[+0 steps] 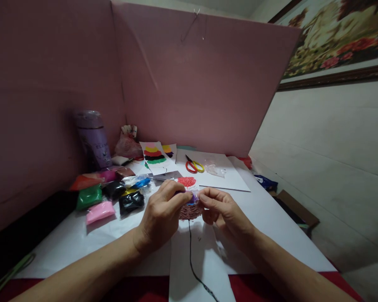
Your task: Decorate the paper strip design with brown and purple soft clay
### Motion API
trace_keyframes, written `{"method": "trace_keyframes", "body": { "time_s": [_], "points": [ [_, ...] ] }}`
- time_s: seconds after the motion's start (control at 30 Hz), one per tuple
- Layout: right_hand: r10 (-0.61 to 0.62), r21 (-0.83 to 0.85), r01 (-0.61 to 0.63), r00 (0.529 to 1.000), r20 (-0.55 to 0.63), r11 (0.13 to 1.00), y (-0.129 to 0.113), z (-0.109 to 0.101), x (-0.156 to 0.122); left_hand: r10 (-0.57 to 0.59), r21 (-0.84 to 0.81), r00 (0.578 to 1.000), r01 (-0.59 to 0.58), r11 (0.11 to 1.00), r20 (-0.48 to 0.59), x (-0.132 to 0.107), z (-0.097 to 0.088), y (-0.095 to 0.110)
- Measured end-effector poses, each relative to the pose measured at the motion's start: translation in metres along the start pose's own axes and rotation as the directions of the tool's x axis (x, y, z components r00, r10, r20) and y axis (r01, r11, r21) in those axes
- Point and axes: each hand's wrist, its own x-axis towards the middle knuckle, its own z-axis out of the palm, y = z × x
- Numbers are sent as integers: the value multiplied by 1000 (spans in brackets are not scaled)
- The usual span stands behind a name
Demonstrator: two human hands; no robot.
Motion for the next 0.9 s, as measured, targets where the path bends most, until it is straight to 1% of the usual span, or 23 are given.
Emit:
{"method": "trace_keyframes", "body": {
  "time_s": [0.13, 0.27, 0.43, 0.57, 0.77, 0.9],
  "points": [
    [-12, -18, 12, 1000, -10, 1000, -2, 0, -1, 5, -9, 1000, -5, 1000, -3, 1, -1, 1],
    [1, -14, 0, 999, 38, 1000, -5, 2, -2, 20, -6, 1000, -20, 1000, 9, 1, -2, 0],
    [-1, -48, 5, 997, 83, 999, -5, 2, -3, 26, 6, 1000, -26, 1000, 16, 1, -2, 2],
    [-42, -76, 49, 995, 94, 996, 0, 0, -1, 33, -5, 999, -33, 999, 16, 2, -2, 4],
    [-130, -15, 132, 985, 115, 991, 4, -3, 2, 29, -14, 999, -29, 999, 15, 2, -1, 4],
    [-147, 19, 146, 981, 124, 989, 2, -2, 0, 33, -26, 999, -32, 999, 8, 1, -2, 6]
  ]
}}
